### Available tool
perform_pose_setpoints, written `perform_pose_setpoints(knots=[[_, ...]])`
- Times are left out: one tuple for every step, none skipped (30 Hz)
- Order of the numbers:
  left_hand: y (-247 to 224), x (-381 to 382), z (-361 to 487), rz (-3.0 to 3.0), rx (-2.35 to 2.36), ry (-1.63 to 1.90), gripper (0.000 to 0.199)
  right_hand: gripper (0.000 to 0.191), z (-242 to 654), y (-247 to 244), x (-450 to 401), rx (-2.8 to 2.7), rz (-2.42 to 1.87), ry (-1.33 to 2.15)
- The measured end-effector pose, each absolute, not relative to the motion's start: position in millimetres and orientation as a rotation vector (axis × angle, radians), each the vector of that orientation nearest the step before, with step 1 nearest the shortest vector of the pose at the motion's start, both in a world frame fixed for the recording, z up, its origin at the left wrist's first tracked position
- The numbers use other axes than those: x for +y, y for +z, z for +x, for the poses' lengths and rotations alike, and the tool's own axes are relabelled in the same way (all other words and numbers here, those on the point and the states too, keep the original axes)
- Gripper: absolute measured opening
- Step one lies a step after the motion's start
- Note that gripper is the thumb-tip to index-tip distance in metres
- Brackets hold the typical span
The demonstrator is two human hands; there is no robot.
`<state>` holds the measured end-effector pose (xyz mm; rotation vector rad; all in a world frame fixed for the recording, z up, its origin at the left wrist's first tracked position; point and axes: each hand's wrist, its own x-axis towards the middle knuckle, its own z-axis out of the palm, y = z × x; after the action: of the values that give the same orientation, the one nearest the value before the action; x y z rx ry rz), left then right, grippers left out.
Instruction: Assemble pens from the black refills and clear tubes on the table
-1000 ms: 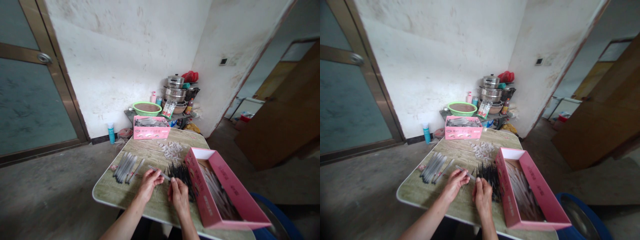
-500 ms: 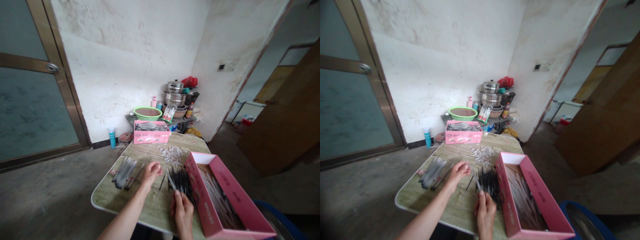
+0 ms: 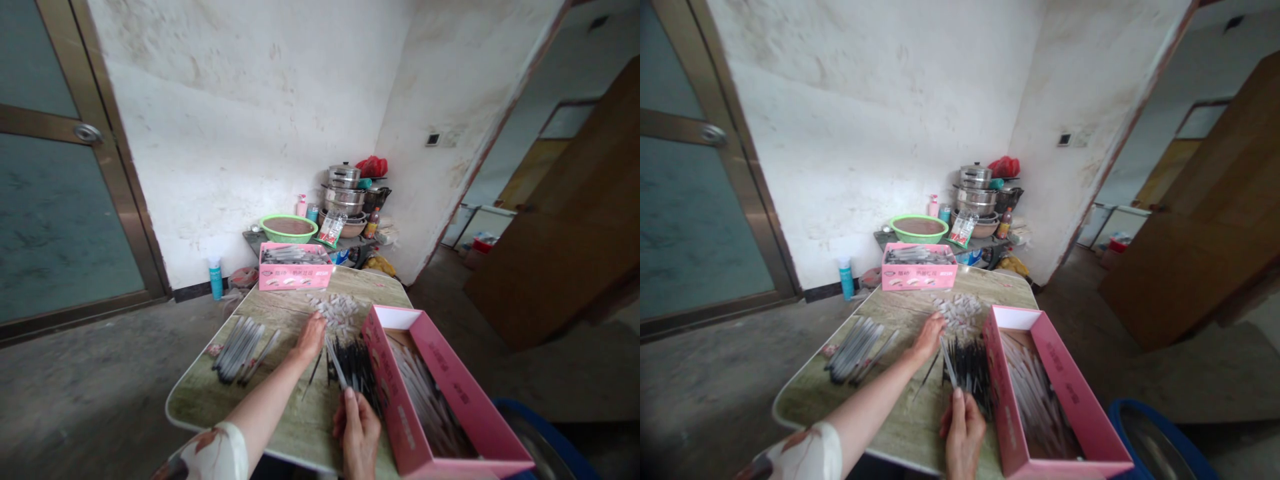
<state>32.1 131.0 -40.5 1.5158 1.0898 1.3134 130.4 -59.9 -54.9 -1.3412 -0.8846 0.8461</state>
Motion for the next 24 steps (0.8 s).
perform_pose_setpoints(knots=[[-41, 129, 31, 1.542, 1.090, 1.310, 0.019, 0.043, 130, -55, -60, -0.884, -1.335, 0.848], [-42, 126, 29, 1.575, 1.091, 1.306, 0.018, 0.042, 130, -56, -60, -0.884, -1.332, 0.848], [-42, 122, 26, 1.606, 1.092, 1.302, 0.017, 0.042, 130, -56, -59, -0.882, -1.330, 0.846], [-42, 117, 23, 1.626, 1.098, 1.301, 0.016, 0.041, 130, -56, -59, -0.879, -1.331, 0.846], [-42, 112, 20, 1.646, 1.104, 1.300, 0.015, 0.041, 130, -56, -59, -0.876, -1.333, 0.848], [-42, 107, 16, 1.663, 1.111, 1.304, 0.013, 0.041, 130, -56, -59, -0.872, -1.337, 0.850], [-41, 101, 12, 1.672, 1.118, 1.310, 0.012, 0.042, 130, -56, -60, -0.869, -1.341, 0.852], [-40, 96, 8, 1.666, 1.122, 1.313, 0.009, 0.042, 130, -55, -60, -0.871, -1.346, 0.853], [-38, 90, 3, 1.624, 1.122, 1.315, 0.007, 0.043, 130, -55, -60, -0.876, -1.351, 0.851], [-37, 85, -2, 1.545, 1.113, 1.315, 0.004, 0.044, 130, -54, -61, -0.886, -1.354, 0.850], [-36, 80, -7, 1.439, 1.092, 1.318, 0.006, 0.045, 130, -53, -61, -0.897, -1.355, 0.848], [-34, 75, -11, 1.322, 1.057, 1.324, 0.011, 0.045, 130, -52, -61, -0.908, -1.353, 0.850], [-33, 70, -16, 1.210, 1.012, 1.338, 0.018, 0.045, 130, -51, -62, -0.918, -1.349, 0.856], [-32, 66, -19, 1.111, 0.964, 1.360, 0.023, 0.045, 130, -50, -62, -0.929, -1.344, 0.863], [-31, 63, -22, 1.033, 0.919, 1.384, 0.027, 0.045, 130, -50, -63, -0.941, -1.340, 0.867], [-30, 59, -25, 0.975, 0.881, 1.402, 0.030, 0.045, 130, -49, -63, -0.954, -1.338, 0.866], [-29, 57, -27, 0.930, 0.854, 1.416, 0.031, 0.045, 130, -49, -63, -0.968, -1.339, 0.861], [-28, 55, -28, 0.896, 0.838, 1.422, 0.032, 0.045, 130, -49, -64, -0.982, -1.342, 0.855], [-26, 53, -28, 0.876, 0.828, 1.423, 0.032, 0.046, 130, -49, -64, -0.993, -1.347, 0.848], [-25, 51, -28, 0.870, 0.822, 1.420, 0.032, 0.046, 130, -49, -64, -1.001, -1.352, 0.844], [-24, 50, -28, 0.872, 0.818, 1.415, 0.033, 0.046, 130, -49, -64, -1.006, -1.357, 0.842], [-22, 49, -28, 0.879, 0.813, 1.406, 0.033, 0.046, 130, -49, -65, -1.010, -1.362, 0.843], [-22, 49, -27, 0.888, 0.807, 1.398, 0.033, 0.046, 130, -49, -65, -1.013, -1.366, 0.842], [-21, 48, -27, 0.898, 0.800, 1.389, 0.033, 0.046, 130, -49, -65, -1.017, -1.368, 0.840]])
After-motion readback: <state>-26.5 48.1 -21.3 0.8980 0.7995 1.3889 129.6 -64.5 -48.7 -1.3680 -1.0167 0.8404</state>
